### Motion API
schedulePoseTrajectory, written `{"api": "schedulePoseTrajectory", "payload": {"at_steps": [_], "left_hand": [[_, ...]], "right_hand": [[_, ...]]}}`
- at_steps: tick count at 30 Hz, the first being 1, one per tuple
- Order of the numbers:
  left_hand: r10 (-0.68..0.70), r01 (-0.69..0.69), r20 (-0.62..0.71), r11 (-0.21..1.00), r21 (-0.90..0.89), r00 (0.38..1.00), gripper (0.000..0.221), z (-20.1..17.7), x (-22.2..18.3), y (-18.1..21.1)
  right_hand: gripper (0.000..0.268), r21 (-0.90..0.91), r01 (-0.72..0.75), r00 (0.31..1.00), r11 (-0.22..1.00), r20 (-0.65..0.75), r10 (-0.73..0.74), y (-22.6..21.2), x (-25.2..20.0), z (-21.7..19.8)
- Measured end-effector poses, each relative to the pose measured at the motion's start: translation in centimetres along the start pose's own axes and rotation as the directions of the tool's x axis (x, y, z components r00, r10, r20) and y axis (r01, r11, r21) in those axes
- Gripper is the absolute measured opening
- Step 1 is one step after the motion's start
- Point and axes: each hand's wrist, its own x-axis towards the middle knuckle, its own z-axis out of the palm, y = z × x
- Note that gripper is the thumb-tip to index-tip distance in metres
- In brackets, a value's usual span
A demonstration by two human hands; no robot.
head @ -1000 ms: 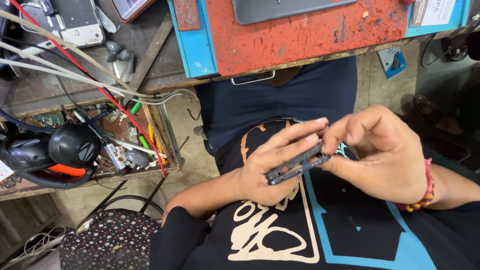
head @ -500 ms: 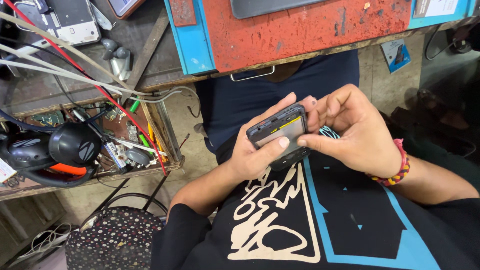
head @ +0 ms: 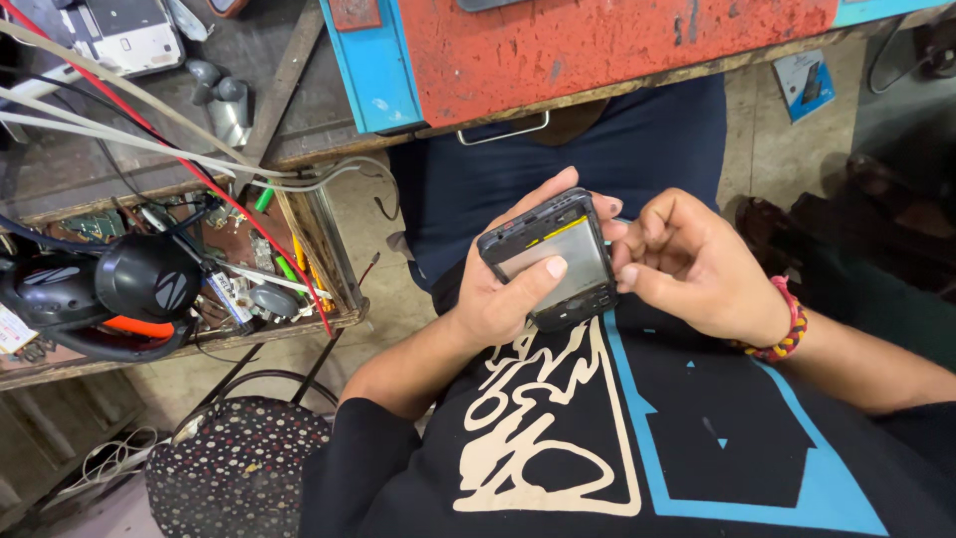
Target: The person removes the back cover of a phone and unscrews the internal components using a screwdriver. They then detach the internal cover to access the battery and circuitry.
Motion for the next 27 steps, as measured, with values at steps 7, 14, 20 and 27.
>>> {"api": "schedulePoseTrajectory", "payload": {"at_steps": [7,14,20,27], "left_hand": [[-0.099,0.097,-0.052,0.995,-0.027,0.994,0.063,0.7,-0.4,0.3],[-0.082,0.082,0.002,0.996,-0.035,0.997,0.058,0.7,-1.1,0.2],[0.075,-0.087,-0.097,0.989,-0.121,0.992,0.060,0.4,0.0,-0.1],[0.299,-0.348,-0.272,0.925,-0.151,0.915,0.075,1.4,2.2,0.6]], "right_hand": [[0.028,-0.083,-0.086,0.996,0.993,-0.023,0.085,2.2,-1.7,-1.0],[0.027,-0.248,-0.098,0.995,0.964,0.008,0.104,2.3,-2.6,-1.0],[0.033,-0.234,-0.048,0.998,0.971,0.030,0.056,1.8,-1.6,-0.5],[0.044,0.167,0.054,0.998,0.985,0.014,-0.057,0.1,1.1,0.2]]}}
